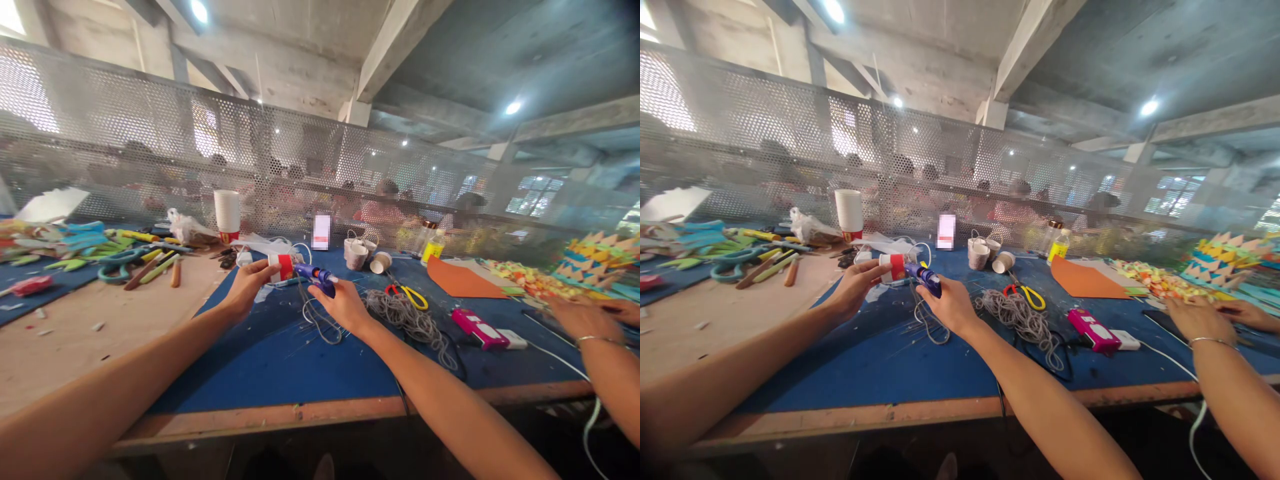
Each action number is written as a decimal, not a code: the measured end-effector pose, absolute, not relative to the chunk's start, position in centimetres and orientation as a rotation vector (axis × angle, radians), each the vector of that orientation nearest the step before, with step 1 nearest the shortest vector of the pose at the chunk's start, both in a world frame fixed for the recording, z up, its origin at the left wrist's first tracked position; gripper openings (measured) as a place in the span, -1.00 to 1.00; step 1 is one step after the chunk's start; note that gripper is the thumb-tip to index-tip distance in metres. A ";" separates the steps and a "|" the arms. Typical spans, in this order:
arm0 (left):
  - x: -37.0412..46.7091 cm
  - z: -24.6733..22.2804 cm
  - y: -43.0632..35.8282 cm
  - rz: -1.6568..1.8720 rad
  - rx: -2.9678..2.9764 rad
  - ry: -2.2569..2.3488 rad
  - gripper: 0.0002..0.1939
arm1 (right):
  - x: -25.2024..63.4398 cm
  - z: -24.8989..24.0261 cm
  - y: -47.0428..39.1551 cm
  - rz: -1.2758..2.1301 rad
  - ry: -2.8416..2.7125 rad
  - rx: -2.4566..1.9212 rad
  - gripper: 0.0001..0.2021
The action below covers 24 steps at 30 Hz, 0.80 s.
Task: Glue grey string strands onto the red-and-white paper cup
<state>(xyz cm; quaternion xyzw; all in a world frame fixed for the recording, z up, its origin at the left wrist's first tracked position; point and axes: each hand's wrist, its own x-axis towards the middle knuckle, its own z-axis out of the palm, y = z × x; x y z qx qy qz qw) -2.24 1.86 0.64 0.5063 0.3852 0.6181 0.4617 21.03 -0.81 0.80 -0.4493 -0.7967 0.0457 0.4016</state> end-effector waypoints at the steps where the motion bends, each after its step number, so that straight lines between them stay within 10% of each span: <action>1: -2.2 0.7 1.8 1.525 1.240 0.948 -0.66 | 21.0 0.8 -0.8 0.117 -2.018 -1.137 -0.74; 24: -2.2 1.1 1.6 1.547 1.230 0.968 -0.68 | 21.1 0.8 -0.9 0.120 -2.030 -1.153 -0.72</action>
